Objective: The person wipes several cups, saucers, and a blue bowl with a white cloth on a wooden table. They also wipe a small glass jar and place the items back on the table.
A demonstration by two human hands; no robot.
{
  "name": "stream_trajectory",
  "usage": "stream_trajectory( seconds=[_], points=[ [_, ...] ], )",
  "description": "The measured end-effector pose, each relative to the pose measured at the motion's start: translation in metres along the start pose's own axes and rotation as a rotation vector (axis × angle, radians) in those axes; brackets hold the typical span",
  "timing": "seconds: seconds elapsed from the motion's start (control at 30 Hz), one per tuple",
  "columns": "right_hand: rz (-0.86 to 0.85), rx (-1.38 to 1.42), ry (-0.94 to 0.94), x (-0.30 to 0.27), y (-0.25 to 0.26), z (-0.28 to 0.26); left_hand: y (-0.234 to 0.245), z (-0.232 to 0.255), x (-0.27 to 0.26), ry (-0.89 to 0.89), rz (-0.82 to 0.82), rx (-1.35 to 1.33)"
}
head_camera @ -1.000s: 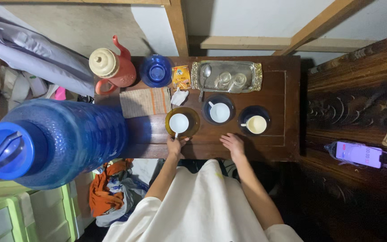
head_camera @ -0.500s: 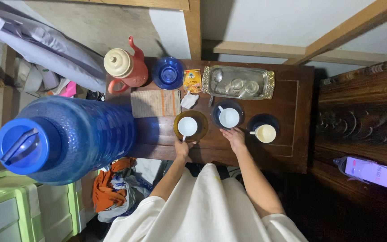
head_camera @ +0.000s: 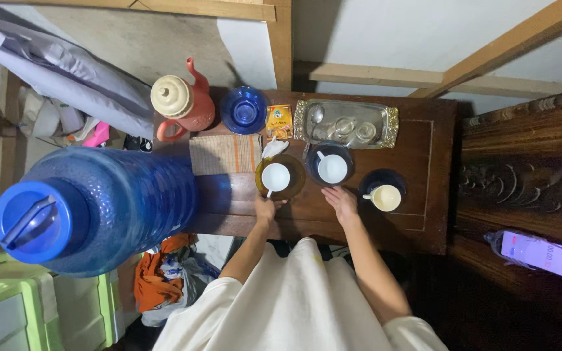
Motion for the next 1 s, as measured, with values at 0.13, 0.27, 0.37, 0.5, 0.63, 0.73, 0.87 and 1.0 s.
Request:
stream_trajectory(
  seconds=[0.13, 0.27, 0.37, 0.5, 0.63, 0.73, 0.87, 1.0],
  points=[
    [0.01, 0.175, 0.007, -0.036, 0.029, 0.014, -0.002, 0.002, -0.001, -0.023, 0.012, 0.007],
    [0.192, 0.301, 0.12, -0.062, 0.084, 0.004, -0.001, -0.001, 0.001, 0.028, 0.001, -0.006],
    [0.245, 0.223, 0.259, -0.073, 0.118, -0.02, -0.001, -0.005, 0.0, 0.085, -0.031, 0.007],
    [0.282, 0.091, 0.24, -0.065, 0.14, -0.035, 0.002, -0.01, -0.006, 0.097, -0.042, 0.01],
    [0.269, -0.11, 0.212, -0.057, 0.14, -0.041, 0.012, -0.017, -0.011, 0.164, 0.019, 0.237],
    [0.283, -0.307, 0.22, -0.053, 0.142, -0.049, 0.018, -0.025, -0.019, 0.138, 0.008, 0.299],
    [0.185, -0.402, 0.173, -0.045, 0.133, -0.054, 0.042, -0.034, -0.032, 0.13, 0.001, 0.246],
    [0.084, -0.572, 0.042, -0.046, 0.124, -0.04, 0.069, -0.037, -0.046, 0.08, 0.051, 0.307]
  ],
)
Point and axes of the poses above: each hand's wrist, its own x-axis towards the middle knuckle, its own y-axis out of the back of the hand, z = x × y, the point moved 9 cm from there along x, towards the middle knuckle, and after that the axes turned 12 degrees about y, right-handed, at the moved point
